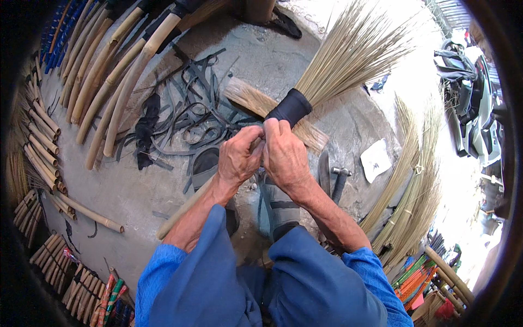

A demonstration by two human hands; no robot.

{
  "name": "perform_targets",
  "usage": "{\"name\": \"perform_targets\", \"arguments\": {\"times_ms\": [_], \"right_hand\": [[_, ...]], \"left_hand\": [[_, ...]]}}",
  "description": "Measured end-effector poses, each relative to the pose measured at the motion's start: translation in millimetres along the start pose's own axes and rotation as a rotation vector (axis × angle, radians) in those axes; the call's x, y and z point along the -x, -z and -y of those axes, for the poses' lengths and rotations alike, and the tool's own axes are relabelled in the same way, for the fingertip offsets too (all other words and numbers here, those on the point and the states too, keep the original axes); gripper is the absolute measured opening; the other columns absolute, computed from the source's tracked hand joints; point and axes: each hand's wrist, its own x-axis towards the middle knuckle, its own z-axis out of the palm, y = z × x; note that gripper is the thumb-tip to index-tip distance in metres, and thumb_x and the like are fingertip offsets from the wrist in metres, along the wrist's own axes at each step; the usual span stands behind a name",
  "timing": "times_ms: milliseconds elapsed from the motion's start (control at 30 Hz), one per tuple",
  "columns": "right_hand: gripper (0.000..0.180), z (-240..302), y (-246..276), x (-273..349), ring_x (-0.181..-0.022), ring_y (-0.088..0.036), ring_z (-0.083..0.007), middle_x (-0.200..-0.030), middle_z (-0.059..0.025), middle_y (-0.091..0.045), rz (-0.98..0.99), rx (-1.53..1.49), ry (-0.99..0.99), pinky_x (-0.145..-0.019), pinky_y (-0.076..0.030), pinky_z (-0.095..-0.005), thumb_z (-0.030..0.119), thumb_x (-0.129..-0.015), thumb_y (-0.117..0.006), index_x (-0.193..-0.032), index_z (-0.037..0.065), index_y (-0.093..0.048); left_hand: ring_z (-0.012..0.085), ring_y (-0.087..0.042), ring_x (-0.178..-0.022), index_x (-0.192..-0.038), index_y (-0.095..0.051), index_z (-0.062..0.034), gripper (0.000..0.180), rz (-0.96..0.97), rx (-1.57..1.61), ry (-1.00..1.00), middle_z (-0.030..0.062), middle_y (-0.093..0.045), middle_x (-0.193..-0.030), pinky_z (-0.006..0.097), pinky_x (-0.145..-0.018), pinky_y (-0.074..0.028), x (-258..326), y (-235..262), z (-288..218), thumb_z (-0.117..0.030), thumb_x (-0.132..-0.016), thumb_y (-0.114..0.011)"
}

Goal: The person wraps a black rubber strip around the junction of a broom head and handle, using a hammer to secure it. They then tie a blue string around the wrapped area to complete the assembly.

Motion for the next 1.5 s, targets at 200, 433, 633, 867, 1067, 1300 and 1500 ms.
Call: {"name": "perform_targets", "arguments": {"times_ms": [200, 433, 633, 867, 1067, 1300, 1500], "right_hand": [[0.022, -1, 3, -6, -0.093, -0.071, -0.0465, -0.104, -0.0244, -0.061, 0.067, -0.075, 0.019, -0.078, -0.06, -0.0551, 0.004, -0.099, -0.064, -0.117, 0.001, -0.052], [0.038, -73, 18, 82, -0.106, -0.062, -0.0443, -0.11, -0.0254, -0.061, -0.186, 0.013, -0.268, -0.094, -0.051, -0.0536, 0.007, -0.094, -0.076, -0.127, -0.002, -0.059], [0.045, -145, 12, 241, -0.113, -0.06, -0.0466, -0.115, -0.0272, -0.061, -0.221, 0.253, -0.655, -0.101, -0.048, -0.0539, 0.013, -0.095, -0.077, -0.132, -0.005, -0.058], [0.044, -154, 14, 272, -0.091, -0.068, -0.0424, -0.103, -0.0265, -0.066, -0.158, -0.104, -0.941, -0.087, -0.055, -0.0492, 0.017, -0.094, -0.075, -0.128, -0.002, -0.055], [0.027, -93, 43, 225, -0.085, -0.065, -0.033, -0.093, -0.0194, -0.064, -0.196, -0.085, -0.684, -0.081, -0.054, -0.0451, 0.016, -0.102, -0.074, -0.119, 0.002, -0.06], [0.025, -31, 33, 134, -0.083, -0.071, -0.037, -0.091, -0.021, -0.068, -0.086, -0.306, -0.404, -0.076, -0.057, -0.0446, 0.017, -0.105, -0.075, -0.123, 0.004, -0.063], [0.033, -22, 28, 89, -0.091, -0.073, -0.0455, -0.101, -0.0254, -0.073, 0.089, -0.256, -0.294, -0.081, -0.058, -0.0455, 0.019, -0.105, -0.074, -0.132, 0.004, -0.063]], "left_hand": [[0.0413, -0.076, -0.096, -0.119, -0.073, -0.009, 0.023, 0.053, -0.006, 0.112, 0.0159, -0.077, -0.108, 0.047, -0.079, -0.059, 0, 1, 1, -0.015, -0.097, -0.077], [0.0373, -0.077, -0.092, -0.111, -0.076, -0.0123, 0.018, 0.068, 0.081, 0.178, 0.0131, -0.078, -0.103, 0.046, -0.079, -0.059, 0, 2, -2, -0.017, -0.095, -0.081], [0.0313, -0.077, -0.085, -0.11, -0.076, -0.0105, 0.016, 0.023, 0.087, 0.133, 0.0115, -0.079, -0.098, 0.043, -0.075, -0.058, -1, 0, 0, -0.015, -0.095, -0.08], [0.0287, -0.074, -0.074, -0.109, -0.077, -0.0114, 0.015, 0.052, 0.095, 0.193, 0.0099, -0.079, -0.095, 0.042, -0.07, -0.057, -1, 1, 1, -0.019, -0.096, -0.08], [0.0108, -0.06, -0.07, -0.11, -0.077, -0.0066, 0.016, 0.049, 0.142, 0.199, 0.0028, -0.071, -0.08, 0.032, -0.064, -0.049, -2, 1, 6, -0.017, -0.099, -0.082], [0.0087, -0.058, -0.07, -0.111, -0.077, -0.0075, 0.017, 0.063, 0.134, 0.236, 0.0007, -0.069, -0.079, 0.031, -0.064, -0.048, -2, 2, 7, -0.02, -0.099, -0.082], [0.0094, -0.058, -0.071, -0.111, -0.077, -0.0074, 0.018, 0.018, 0.164, 0.184, 0.0022, -0.068, -0.078, 0.031, -0.066, -0.05, -1, 1, 9, -0.02, -0.099, -0.082]]}}
